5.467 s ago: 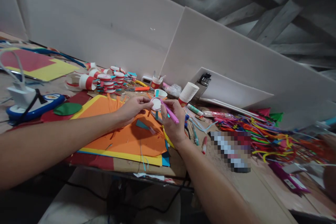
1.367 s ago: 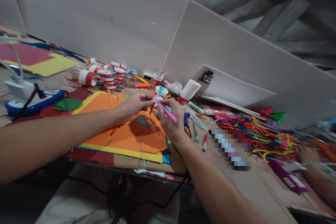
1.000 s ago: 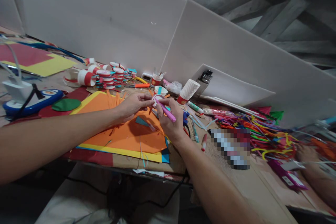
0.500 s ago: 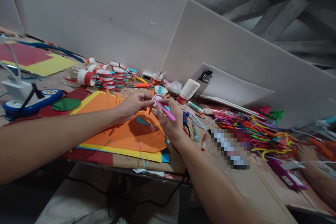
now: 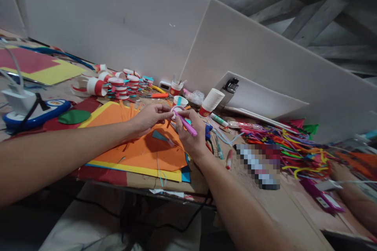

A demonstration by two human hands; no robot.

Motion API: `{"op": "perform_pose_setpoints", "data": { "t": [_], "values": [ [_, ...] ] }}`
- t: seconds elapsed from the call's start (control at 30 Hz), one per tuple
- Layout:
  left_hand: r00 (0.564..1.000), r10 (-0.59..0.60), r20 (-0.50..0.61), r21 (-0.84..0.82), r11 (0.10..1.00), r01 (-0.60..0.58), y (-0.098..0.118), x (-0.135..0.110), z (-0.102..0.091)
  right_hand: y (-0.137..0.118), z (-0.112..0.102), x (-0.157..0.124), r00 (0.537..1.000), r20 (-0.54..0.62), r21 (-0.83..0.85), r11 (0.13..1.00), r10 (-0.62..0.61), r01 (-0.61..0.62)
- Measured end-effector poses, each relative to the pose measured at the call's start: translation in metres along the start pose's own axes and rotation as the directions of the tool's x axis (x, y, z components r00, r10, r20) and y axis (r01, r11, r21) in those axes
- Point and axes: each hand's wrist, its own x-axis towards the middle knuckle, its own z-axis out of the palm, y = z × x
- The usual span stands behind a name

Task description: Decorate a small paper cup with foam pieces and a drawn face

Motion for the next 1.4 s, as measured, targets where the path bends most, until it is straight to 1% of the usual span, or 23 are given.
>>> {"op": "perform_pose_setpoints", "data": {
  "t": [0.17,0.5,0.8,1.0,1.4],
  "values": [
    [1.000,0.001,0.010,-0.003,1.000,-0.001,0.0001,-0.0004,0.0005,-0.0006,0.0001,0.0001,1.000,0.001,-0.018,1.000,0.013,-0.013],
    [1.000,-0.007,0.001,0.015,1.000,0.007,0.0017,-0.0016,0.0021,0.0010,0.0002,0.0000,1.000,-0.013,-0.019,1.000,-0.022,0.022],
    [1.000,-0.003,-0.012,0.041,0.999,0.004,-0.0008,0.0000,0.0003,0.0014,0.0002,0.0001,1.000,0.000,-0.015,1.000,-0.016,0.016],
    [1.000,-0.002,0.007,0.042,0.999,0.002,-0.0012,0.0007,-0.0005,0.0004,-0.0002,0.0003,1.000,0.006,-0.018,1.000,0.000,0.000],
    [1.000,0.015,0.009,0.063,0.998,-0.016,-0.0019,0.0000,-0.0018,-0.0013,-0.0011,0.0005,1.000,0.004,-0.009,1.000,-0.001,0.001]
  ]
}}
